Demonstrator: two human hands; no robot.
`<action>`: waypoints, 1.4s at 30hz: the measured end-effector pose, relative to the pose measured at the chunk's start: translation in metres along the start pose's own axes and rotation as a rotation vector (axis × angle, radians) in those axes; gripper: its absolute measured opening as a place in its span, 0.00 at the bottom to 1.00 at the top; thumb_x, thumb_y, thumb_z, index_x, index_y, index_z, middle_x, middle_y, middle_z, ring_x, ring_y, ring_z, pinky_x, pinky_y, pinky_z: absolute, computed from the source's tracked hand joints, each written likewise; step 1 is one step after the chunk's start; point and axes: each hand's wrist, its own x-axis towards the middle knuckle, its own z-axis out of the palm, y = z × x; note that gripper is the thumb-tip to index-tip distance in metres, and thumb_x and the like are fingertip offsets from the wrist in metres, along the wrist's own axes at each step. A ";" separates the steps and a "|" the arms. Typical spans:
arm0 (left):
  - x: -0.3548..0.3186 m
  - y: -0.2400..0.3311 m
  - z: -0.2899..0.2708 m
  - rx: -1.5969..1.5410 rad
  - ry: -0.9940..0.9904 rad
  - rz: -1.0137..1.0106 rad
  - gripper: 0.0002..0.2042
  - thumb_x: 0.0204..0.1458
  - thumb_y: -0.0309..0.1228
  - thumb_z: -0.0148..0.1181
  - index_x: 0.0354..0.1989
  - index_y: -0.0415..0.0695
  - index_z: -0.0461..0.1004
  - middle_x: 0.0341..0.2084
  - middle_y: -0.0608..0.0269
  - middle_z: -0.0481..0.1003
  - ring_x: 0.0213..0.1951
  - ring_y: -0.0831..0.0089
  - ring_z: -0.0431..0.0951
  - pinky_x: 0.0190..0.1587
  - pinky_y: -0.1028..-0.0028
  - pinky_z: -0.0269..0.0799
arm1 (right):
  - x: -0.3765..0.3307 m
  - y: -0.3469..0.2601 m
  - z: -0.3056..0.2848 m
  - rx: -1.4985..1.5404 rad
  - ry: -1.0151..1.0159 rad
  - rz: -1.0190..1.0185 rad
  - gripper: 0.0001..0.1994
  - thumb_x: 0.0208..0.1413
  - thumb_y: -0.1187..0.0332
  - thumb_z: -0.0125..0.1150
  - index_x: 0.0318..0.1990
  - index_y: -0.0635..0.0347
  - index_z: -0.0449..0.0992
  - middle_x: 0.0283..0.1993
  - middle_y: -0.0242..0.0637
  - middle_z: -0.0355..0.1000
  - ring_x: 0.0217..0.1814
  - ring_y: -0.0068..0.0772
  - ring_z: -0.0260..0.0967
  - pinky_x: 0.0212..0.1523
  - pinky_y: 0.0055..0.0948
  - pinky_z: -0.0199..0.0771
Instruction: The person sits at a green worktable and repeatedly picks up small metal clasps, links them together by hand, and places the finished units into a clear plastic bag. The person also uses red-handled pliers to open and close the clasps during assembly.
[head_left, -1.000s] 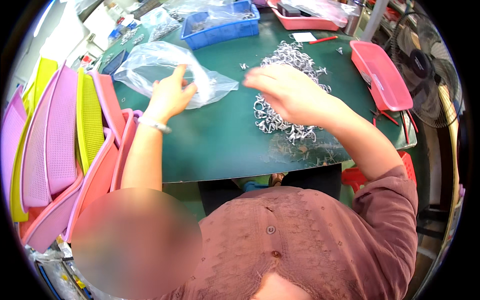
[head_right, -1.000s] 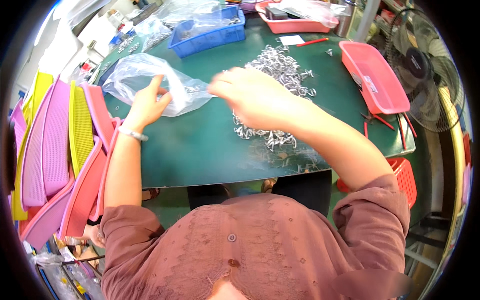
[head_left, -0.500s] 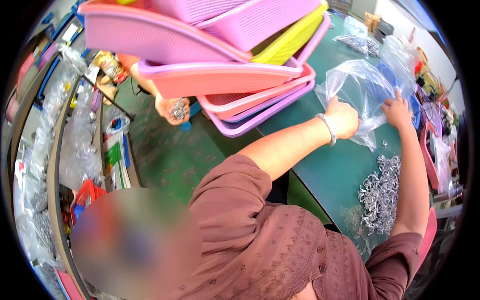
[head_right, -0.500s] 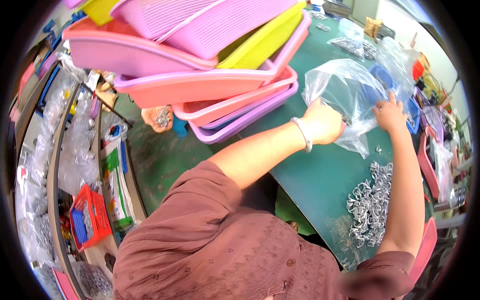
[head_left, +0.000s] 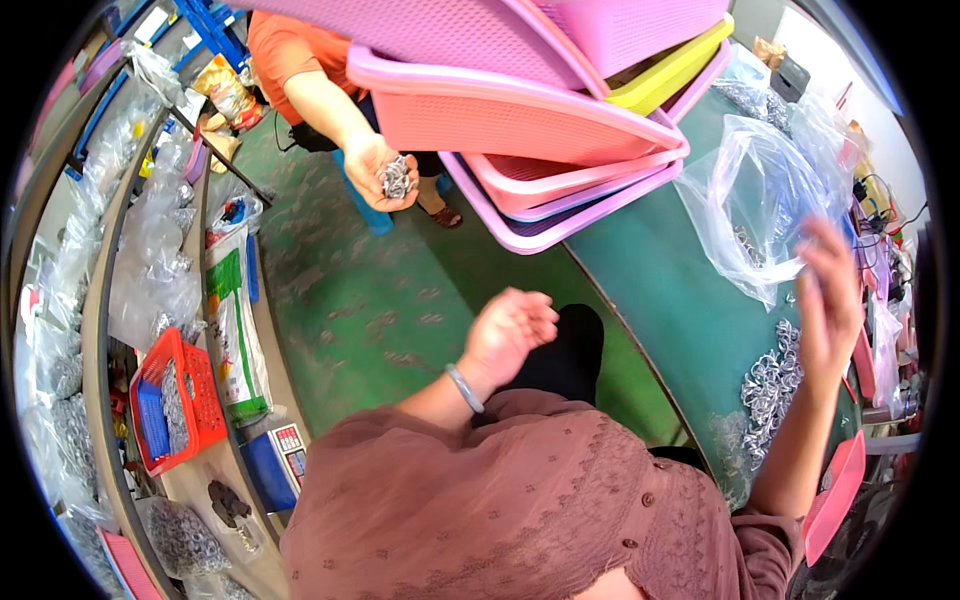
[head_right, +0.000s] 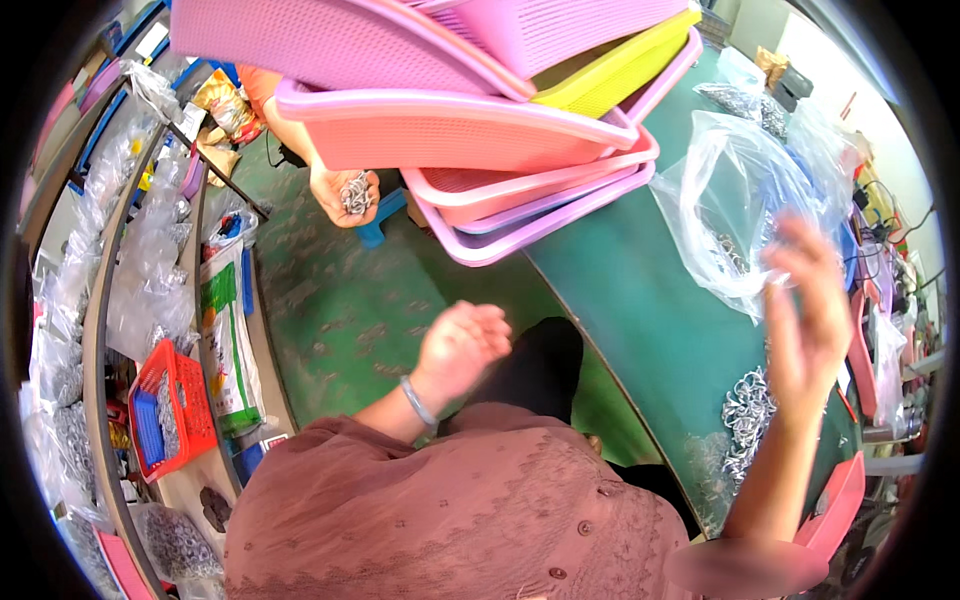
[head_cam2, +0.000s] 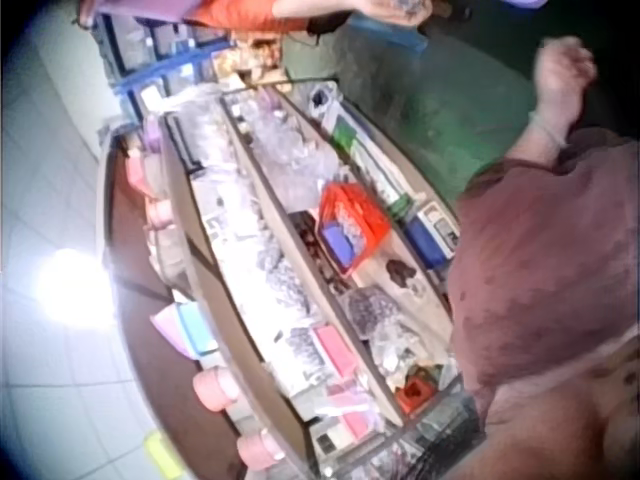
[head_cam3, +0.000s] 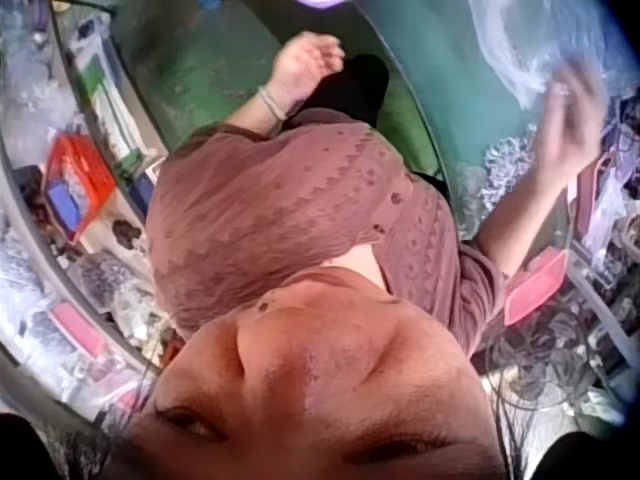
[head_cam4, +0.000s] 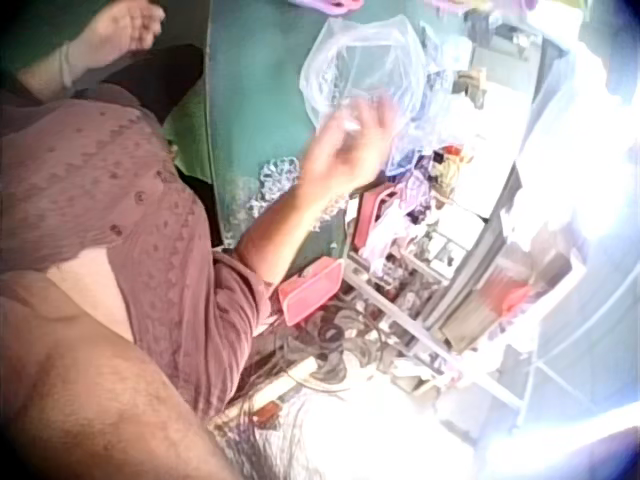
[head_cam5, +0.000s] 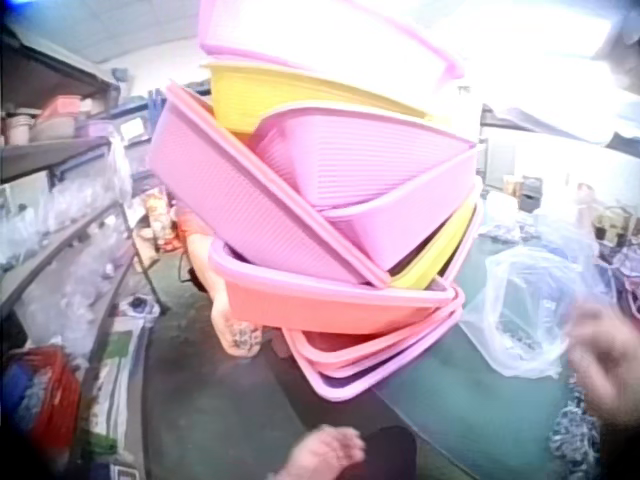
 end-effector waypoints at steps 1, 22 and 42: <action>0.005 0.011 -0.026 -0.338 -0.009 -0.071 0.21 0.54 0.45 0.44 0.43 0.39 0.70 0.36 0.53 0.74 0.38 0.59 0.74 0.42 0.60 0.69 | -0.006 -0.030 0.015 0.289 -0.166 0.069 0.08 0.45 0.76 0.52 0.35 0.65 0.73 0.41 0.47 0.71 0.47 0.43 0.67 0.50 0.35 0.64; 0.050 0.131 -0.040 -0.624 -0.038 0.460 0.28 0.56 0.49 0.31 0.53 0.37 0.60 0.52 0.51 0.63 0.56 0.57 0.61 0.60 0.62 0.53 | 0.028 -0.149 0.362 1.521 -0.062 0.845 0.22 0.60 0.56 0.42 0.53 0.66 0.62 0.48 0.37 0.63 0.50 0.26 0.59 0.53 0.25 0.59; -0.007 0.015 0.011 -0.126 0.057 -0.017 0.15 0.59 0.38 0.38 0.43 0.41 0.67 0.40 0.59 0.70 0.44 0.67 0.70 0.49 0.68 0.66 | -0.097 -0.117 0.246 0.722 -0.023 0.336 0.19 0.50 0.75 0.51 0.51 0.66 0.61 0.50 0.48 0.61 0.53 0.42 0.61 0.52 0.32 0.62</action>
